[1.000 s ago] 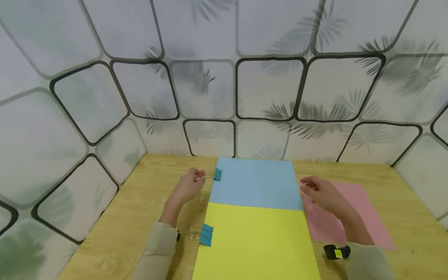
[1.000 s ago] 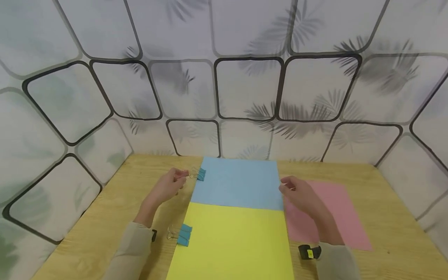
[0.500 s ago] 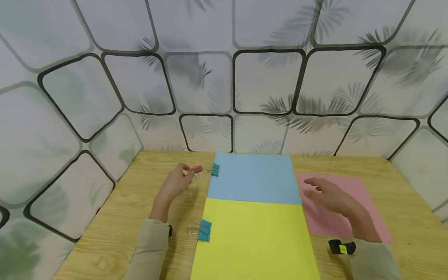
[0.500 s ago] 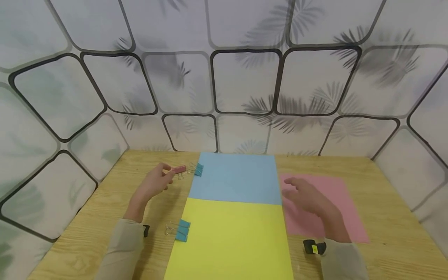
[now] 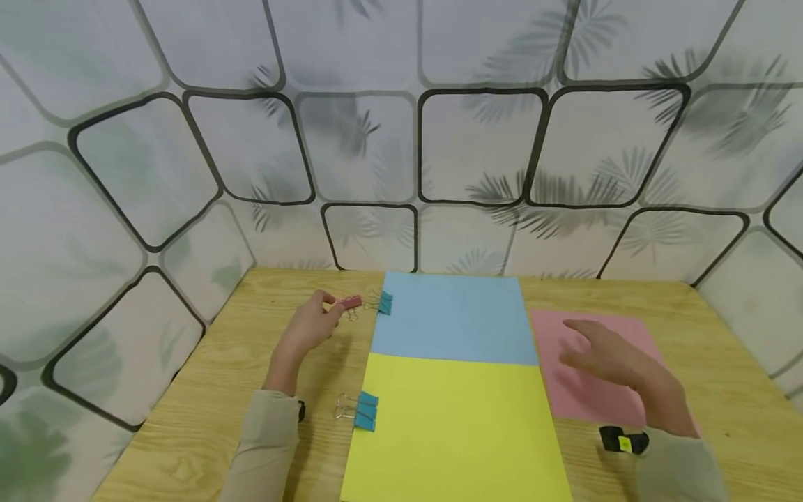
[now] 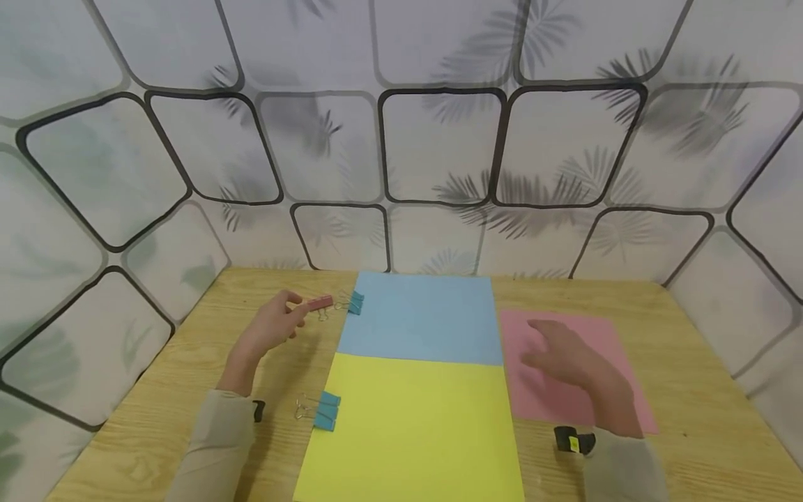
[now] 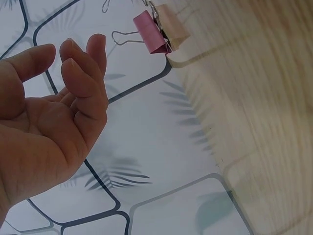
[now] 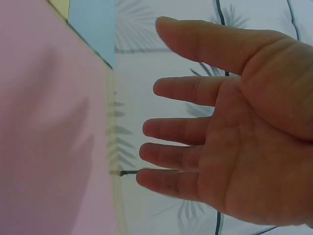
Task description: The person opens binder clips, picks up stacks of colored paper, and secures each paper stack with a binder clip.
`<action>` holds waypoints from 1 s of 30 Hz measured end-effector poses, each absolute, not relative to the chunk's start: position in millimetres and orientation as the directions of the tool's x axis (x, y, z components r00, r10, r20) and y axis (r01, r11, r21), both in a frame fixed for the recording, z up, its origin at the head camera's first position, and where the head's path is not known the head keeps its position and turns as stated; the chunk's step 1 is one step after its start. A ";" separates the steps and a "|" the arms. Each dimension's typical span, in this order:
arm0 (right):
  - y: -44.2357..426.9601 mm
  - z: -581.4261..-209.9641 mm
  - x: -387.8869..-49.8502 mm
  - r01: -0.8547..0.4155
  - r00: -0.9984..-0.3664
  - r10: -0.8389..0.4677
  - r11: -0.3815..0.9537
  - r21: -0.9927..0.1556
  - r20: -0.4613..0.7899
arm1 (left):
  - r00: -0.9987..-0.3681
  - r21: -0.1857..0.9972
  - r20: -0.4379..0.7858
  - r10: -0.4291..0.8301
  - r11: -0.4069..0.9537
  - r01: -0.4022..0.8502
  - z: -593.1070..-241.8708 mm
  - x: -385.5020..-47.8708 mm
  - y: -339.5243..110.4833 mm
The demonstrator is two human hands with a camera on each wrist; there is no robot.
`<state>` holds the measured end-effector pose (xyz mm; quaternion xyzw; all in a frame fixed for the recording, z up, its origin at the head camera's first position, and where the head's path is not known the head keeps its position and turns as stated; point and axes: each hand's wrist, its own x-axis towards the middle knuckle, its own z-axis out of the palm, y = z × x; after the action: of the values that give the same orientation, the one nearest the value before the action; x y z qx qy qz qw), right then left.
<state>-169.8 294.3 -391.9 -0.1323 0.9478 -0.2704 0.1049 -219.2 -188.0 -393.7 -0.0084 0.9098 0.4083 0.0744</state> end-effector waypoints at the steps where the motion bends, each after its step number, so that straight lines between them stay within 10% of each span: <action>1: 296.8 -392.4 -169.9 -0.197 -0.944 -0.305 0.829 -0.524 -0.128 | -0.989 0.744 -0.143 0.046 0.663 -0.077 -393.5 -219.0 -188.2; 30: 343.5 -419.3 -170.3 -0.054 -0.915 -0.219 0.899 -0.435 -0.338 | -0.981 0.733 -0.179 0.074 0.676 -0.082 -399.8 -214.5 -191.7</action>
<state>-170.3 343.5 -419.3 -0.0715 0.9551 -0.2133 0.1931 -214.5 -191.7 -399.8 -0.0022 0.9101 0.4028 0.0974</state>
